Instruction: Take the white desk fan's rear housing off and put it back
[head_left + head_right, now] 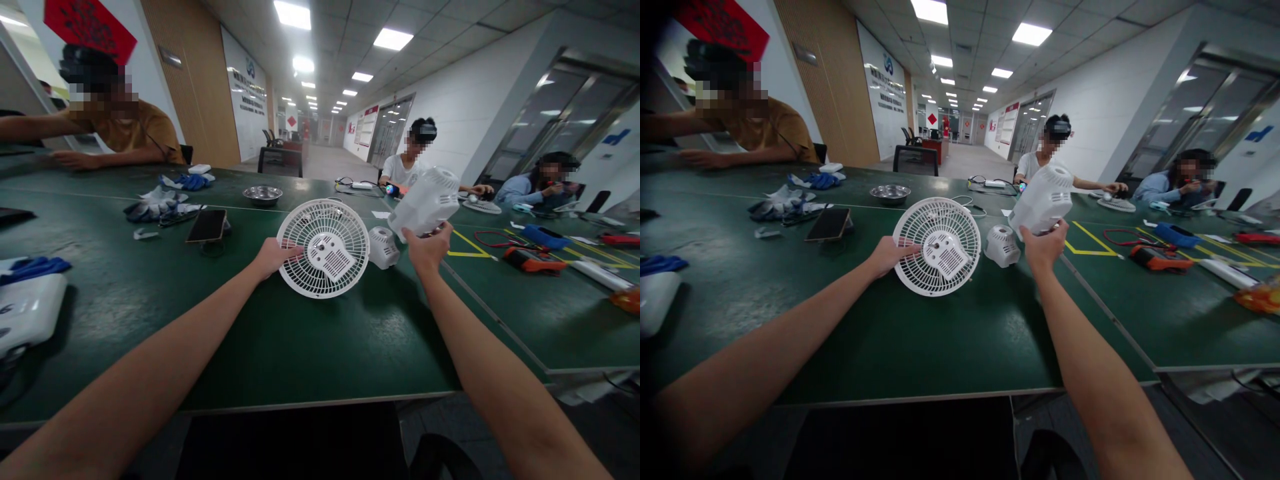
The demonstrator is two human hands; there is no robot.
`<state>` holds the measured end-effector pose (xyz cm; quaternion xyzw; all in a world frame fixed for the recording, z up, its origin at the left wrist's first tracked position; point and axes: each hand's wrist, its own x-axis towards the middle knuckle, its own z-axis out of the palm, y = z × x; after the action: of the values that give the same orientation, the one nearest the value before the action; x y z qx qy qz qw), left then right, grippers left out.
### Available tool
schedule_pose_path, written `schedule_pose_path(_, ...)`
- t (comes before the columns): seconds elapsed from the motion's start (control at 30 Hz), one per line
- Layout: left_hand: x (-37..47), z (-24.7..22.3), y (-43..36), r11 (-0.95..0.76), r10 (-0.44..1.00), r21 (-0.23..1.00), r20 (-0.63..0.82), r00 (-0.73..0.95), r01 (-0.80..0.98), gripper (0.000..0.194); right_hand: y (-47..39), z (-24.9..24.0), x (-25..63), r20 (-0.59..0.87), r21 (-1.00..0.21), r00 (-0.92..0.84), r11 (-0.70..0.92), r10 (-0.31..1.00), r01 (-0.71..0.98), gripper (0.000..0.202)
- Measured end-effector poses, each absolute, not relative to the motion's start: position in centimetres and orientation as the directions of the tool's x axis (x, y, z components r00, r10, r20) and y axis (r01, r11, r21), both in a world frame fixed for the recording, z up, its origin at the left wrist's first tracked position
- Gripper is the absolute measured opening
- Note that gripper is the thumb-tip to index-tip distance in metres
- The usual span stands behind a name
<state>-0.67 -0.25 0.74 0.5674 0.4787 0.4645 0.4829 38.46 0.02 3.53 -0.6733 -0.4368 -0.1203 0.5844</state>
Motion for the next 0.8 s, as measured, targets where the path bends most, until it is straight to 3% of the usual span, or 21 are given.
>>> schedule_pose_path(0.13,-0.7,0.7,-0.1,-0.071,0.991,0.993,0.060,0.120,0.095,0.019,-0.8,3.9,36.7,0.653,-0.673,0.541,0.080,0.530,0.735,0.087)
schedule_pose_path(0.4,-0.6,0.4,0.2,-0.107,0.990,0.988,0.095,0.106,0.111,0.015,-0.9,2.6,35.5,0.555,-0.572,0.441,-0.061,0.706,0.818,0.085)
schedule_pose_path(0.6,-0.7,0.3,0.1,-0.127,0.986,0.985,0.112,0.123,0.117,0.018,-0.6,2.5,35.9,0.530,-0.595,0.451,-0.064,0.718,0.801,0.085)
schedule_pose_path(0.8,-0.8,0.4,-0.1,-0.119,0.987,0.985,0.102,0.126,0.129,0.020,0.1,2.9,38.3,0.564,-0.646,0.524,-0.055,0.638,0.762,0.088)
